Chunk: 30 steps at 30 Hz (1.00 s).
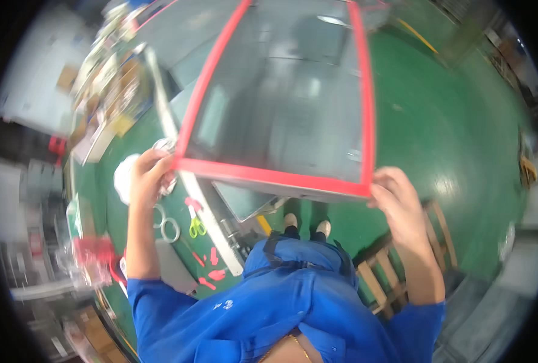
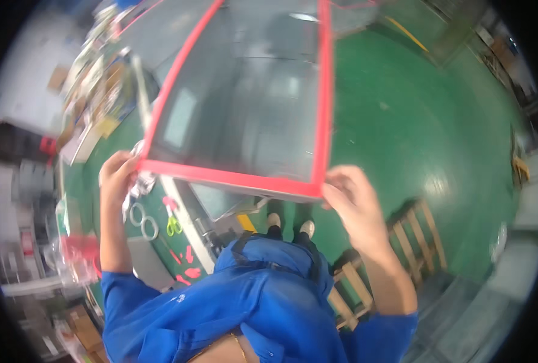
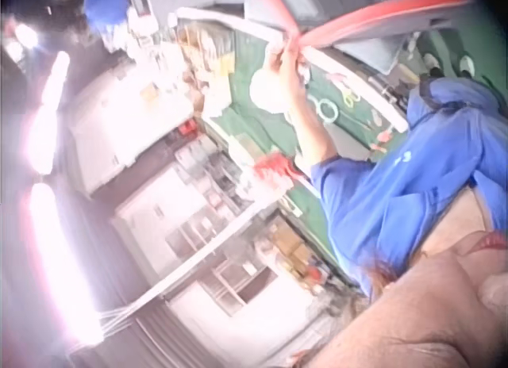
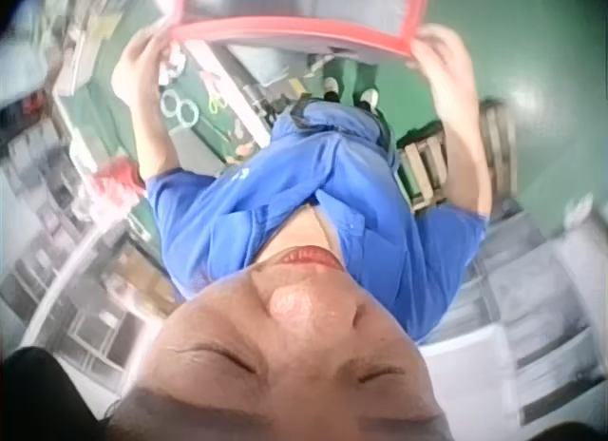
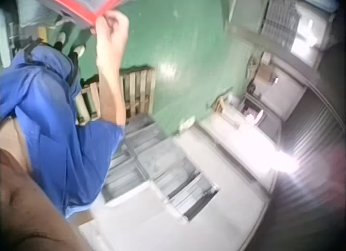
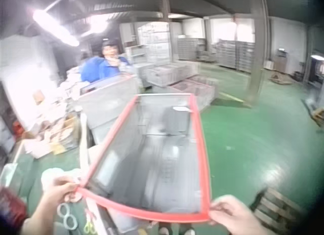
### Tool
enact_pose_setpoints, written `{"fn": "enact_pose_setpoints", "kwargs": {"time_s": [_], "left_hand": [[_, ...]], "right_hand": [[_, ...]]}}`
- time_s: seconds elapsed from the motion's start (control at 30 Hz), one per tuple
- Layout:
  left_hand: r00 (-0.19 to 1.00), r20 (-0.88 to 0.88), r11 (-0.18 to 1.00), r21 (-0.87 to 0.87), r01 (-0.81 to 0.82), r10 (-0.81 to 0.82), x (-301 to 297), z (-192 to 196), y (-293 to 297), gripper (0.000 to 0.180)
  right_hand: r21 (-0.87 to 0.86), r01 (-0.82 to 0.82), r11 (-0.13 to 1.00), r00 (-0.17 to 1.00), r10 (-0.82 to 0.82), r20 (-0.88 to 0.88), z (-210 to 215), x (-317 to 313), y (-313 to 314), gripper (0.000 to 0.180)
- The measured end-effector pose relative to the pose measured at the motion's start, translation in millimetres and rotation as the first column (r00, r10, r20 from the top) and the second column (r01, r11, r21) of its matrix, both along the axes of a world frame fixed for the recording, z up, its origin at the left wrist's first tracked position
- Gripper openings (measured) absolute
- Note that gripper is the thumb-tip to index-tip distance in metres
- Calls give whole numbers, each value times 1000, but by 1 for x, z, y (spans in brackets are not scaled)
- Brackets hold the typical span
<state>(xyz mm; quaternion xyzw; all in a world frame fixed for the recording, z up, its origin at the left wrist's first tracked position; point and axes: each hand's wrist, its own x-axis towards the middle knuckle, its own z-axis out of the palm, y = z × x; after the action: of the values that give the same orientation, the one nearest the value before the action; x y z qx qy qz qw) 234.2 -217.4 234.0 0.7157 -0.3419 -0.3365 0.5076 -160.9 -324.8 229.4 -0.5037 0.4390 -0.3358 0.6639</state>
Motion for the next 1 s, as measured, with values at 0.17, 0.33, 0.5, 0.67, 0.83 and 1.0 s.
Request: {"fn": "enact_pose_setpoints", "kwargs": {"time_s": [0.17, 0.33, 0.5, 0.67, 0.83, 1.0], "left_hand": [[989, -64, 988, 64, 139, -135, 3, 17, -10, 15], [952, -230, 978, 6, 208, -201, 17, 5, -11, 14], [934, -258, 968, -16, 251, -246, 23, -1, -12, 14], [920, -267, 957, -41, 286, -287, 25, -1, -15, 12], [914, -264, 949, -30, 313, -309, 27, 3, -16, 13], [911, -251, 942, -16, 334, -327, 30, 2, -18, 14]], "right_hand": [[-39, 88, 995, 989, -92, -117, 1, 2, 8, 23], [-55, 113, 992, 983, -120, -140, -6, 3, 7, 19], [-48, 99, 994, 989, -103, -104, -4, 8, 9, 18], [-99, 80, 992, 993, -88, -78, -2, 12, 13, 18], [-115, 110, 987, 988, -121, -96, -2, 15, 15, 17], [-123, 94, 988, 991, -105, -89, -5, 11, 15, 16]]}}
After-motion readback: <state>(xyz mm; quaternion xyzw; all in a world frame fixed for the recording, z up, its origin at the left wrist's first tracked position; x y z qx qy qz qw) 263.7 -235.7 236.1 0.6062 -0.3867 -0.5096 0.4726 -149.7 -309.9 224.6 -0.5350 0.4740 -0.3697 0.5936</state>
